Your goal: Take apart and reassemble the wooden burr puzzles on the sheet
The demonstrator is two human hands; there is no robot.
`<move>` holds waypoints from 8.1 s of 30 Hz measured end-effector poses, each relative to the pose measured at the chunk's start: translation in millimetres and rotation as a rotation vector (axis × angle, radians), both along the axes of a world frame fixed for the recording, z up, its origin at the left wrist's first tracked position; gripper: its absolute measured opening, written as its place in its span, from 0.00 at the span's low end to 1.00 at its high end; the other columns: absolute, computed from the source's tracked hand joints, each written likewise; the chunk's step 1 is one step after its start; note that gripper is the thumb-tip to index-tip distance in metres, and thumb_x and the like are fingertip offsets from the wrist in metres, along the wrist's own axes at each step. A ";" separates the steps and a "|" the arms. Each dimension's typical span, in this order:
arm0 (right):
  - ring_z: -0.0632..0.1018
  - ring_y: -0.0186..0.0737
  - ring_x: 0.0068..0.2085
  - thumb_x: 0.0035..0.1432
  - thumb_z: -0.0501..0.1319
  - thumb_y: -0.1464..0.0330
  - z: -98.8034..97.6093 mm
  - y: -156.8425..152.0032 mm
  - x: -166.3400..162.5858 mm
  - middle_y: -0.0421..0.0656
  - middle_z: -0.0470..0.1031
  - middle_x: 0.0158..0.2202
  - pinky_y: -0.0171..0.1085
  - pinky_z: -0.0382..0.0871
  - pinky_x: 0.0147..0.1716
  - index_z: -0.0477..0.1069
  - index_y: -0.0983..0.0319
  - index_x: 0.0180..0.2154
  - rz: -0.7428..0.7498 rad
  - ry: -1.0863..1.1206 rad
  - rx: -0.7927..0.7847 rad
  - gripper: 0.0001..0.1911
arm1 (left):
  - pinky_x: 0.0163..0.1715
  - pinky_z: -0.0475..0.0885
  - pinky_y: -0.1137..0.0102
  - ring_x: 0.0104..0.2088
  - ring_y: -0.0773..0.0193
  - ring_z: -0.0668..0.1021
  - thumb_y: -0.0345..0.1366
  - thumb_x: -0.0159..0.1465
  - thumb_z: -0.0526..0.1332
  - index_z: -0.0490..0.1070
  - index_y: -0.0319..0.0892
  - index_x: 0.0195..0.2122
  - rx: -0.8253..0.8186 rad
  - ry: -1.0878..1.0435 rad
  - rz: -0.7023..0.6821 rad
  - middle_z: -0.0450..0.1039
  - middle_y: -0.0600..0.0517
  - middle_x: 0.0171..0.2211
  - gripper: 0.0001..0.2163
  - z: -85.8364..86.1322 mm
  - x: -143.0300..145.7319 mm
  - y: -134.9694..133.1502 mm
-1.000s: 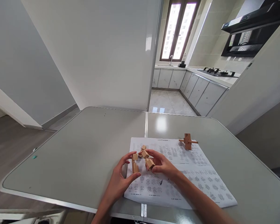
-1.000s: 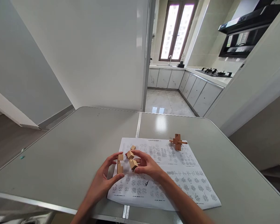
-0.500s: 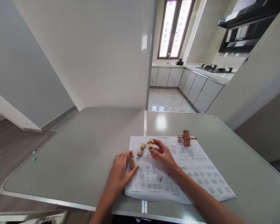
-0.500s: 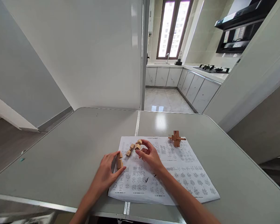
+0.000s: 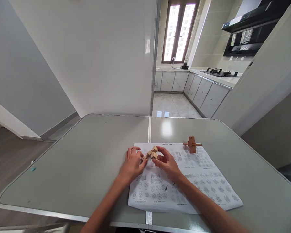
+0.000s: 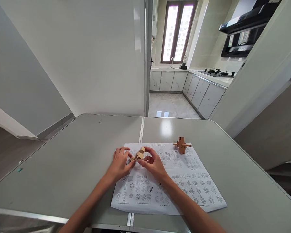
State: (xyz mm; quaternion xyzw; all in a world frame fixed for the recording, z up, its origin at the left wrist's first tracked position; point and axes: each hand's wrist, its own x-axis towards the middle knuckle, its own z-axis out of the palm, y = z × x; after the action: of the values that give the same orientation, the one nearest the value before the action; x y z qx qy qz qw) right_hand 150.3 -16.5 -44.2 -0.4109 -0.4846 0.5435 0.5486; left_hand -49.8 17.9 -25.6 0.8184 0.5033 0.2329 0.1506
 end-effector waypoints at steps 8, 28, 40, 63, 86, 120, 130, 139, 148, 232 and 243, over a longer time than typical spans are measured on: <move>0.79 0.45 0.41 0.50 0.74 0.57 -12.3 4.9 4.6 0.47 0.78 0.48 0.35 0.69 0.27 0.72 0.53 0.58 0.132 0.194 -0.058 0.33 | 0.53 0.71 0.57 0.51 0.52 0.73 0.39 0.67 0.65 0.75 0.44 0.38 -0.013 -0.326 -0.105 0.75 0.48 0.47 0.05 6.0 18.5 9.9; 0.78 0.45 0.45 0.61 0.69 0.59 1.6 -3.4 1.8 0.50 0.69 0.58 0.50 0.76 0.52 0.68 0.53 0.61 -0.200 -0.343 0.355 0.29 | 0.23 0.60 0.73 0.24 0.71 0.66 0.55 0.68 0.59 0.74 0.40 0.48 -0.684 -0.788 -0.267 0.72 0.52 0.34 0.22 20.8 21.2 0.4; 0.77 0.37 0.27 0.64 0.63 0.47 0.9 8.1 13.2 0.45 0.79 0.38 0.37 0.70 0.24 0.71 0.60 0.46 -0.197 0.202 -0.047 0.24 | 0.24 0.60 0.72 0.24 0.71 0.64 0.56 0.68 0.59 0.70 0.43 0.54 -0.691 -0.993 -0.140 0.73 0.52 0.37 0.24 16.5 15.3 10.2; 0.63 0.32 0.22 0.64 0.62 0.46 1.8 6.2 17.5 0.37 0.68 0.23 0.34 0.59 0.22 0.67 0.59 0.30 -0.231 0.143 -0.112 0.24 | 0.48 0.68 0.58 0.44 0.51 0.75 0.37 0.60 0.67 0.77 0.45 0.38 -0.054 -0.182 -0.179 0.77 0.46 0.40 0.06 -6.5 19.5 4.4; 0.65 0.33 0.21 0.62 0.63 0.45 5.6 3.7 18.0 0.37 0.70 0.23 0.35 0.60 0.22 0.68 0.59 0.30 -0.207 0.136 -0.135 0.25 | 0.34 0.57 0.67 0.21 0.64 0.59 0.49 0.74 0.50 0.52 0.42 0.13 0.004 -0.247 -0.062 0.56 0.53 0.15 0.31 -12.1 13.4 13.9; 0.82 0.49 0.45 0.63 0.62 0.45 14.0 -9.4 7.2 0.52 0.72 0.59 0.48 0.78 0.44 0.76 0.59 0.37 0.381 0.179 0.015 0.24 | 0.33 0.67 0.72 0.31 0.66 0.70 0.57 0.72 0.49 0.64 0.43 0.33 -0.522 -0.996 -0.089 0.67 0.54 0.32 0.22 3.5 29.9 -1.0; 0.79 0.43 0.40 0.65 0.62 0.48 8.8 -4.1 20.0 0.47 0.75 0.55 0.43 0.75 0.47 0.77 0.57 0.39 0.303 0.250 0.000 0.19 | 0.20 0.51 0.74 0.18 0.70 0.56 0.64 0.69 0.44 0.68 0.41 0.36 -0.786 -0.877 -0.165 0.57 0.60 0.18 0.29 2.7 28.7 -0.4; 0.77 0.40 0.37 0.65 0.63 0.49 6.3 0.2 25.9 0.46 0.71 0.57 0.42 0.73 0.40 0.77 0.56 0.39 0.159 0.280 -0.005 0.18 | 0.19 0.56 0.75 0.19 0.73 0.62 0.58 0.67 0.58 0.71 0.38 0.45 -0.838 -1.066 -0.225 0.65 0.56 0.26 0.25 7.3 27.2 4.2; 0.62 0.32 0.23 0.63 0.65 0.47 0.5 4.6 29.5 0.35 0.63 0.25 0.35 0.57 0.24 0.74 0.57 0.42 -0.024 0.260 -0.030 0.21 | 0.41 0.70 0.68 0.37 0.64 0.75 0.54 0.67 0.64 0.73 0.40 0.61 -0.723 -1.034 -0.280 0.76 0.43 0.49 0.27 -3.4 27.9 6.3; 0.66 0.32 0.23 0.61 0.67 0.49 10.7 -5.0 20.8 0.35 0.67 0.23 0.35 0.62 0.28 0.68 0.59 0.32 0.058 -0.042 -0.085 0.21 | 0.34 0.72 0.70 0.29 0.65 0.78 0.41 0.55 0.75 0.65 0.47 0.64 -0.474 -0.672 -0.288 0.75 0.57 0.29 0.35 11.4 26.1 -14.2; 0.74 0.43 0.33 0.65 0.61 0.48 1.1 0.9 23.1 0.44 0.75 0.35 0.41 0.69 0.33 0.72 0.58 0.41 -0.249 -0.428 0.114 0.20 | 0.32 0.76 0.68 0.30 0.61 0.81 0.46 0.52 0.78 0.67 0.41 0.58 -0.644 -0.977 -0.127 0.80 0.51 0.31 0.36 6.3 26.4 -4.4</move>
State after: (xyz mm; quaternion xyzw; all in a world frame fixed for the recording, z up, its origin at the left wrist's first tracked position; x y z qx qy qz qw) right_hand 173.4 -15.7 -43.2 -0.5416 -0.5652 0.3440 0.5185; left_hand -23.5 13.5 -19.3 0.5577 0.3708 0.4090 0.6199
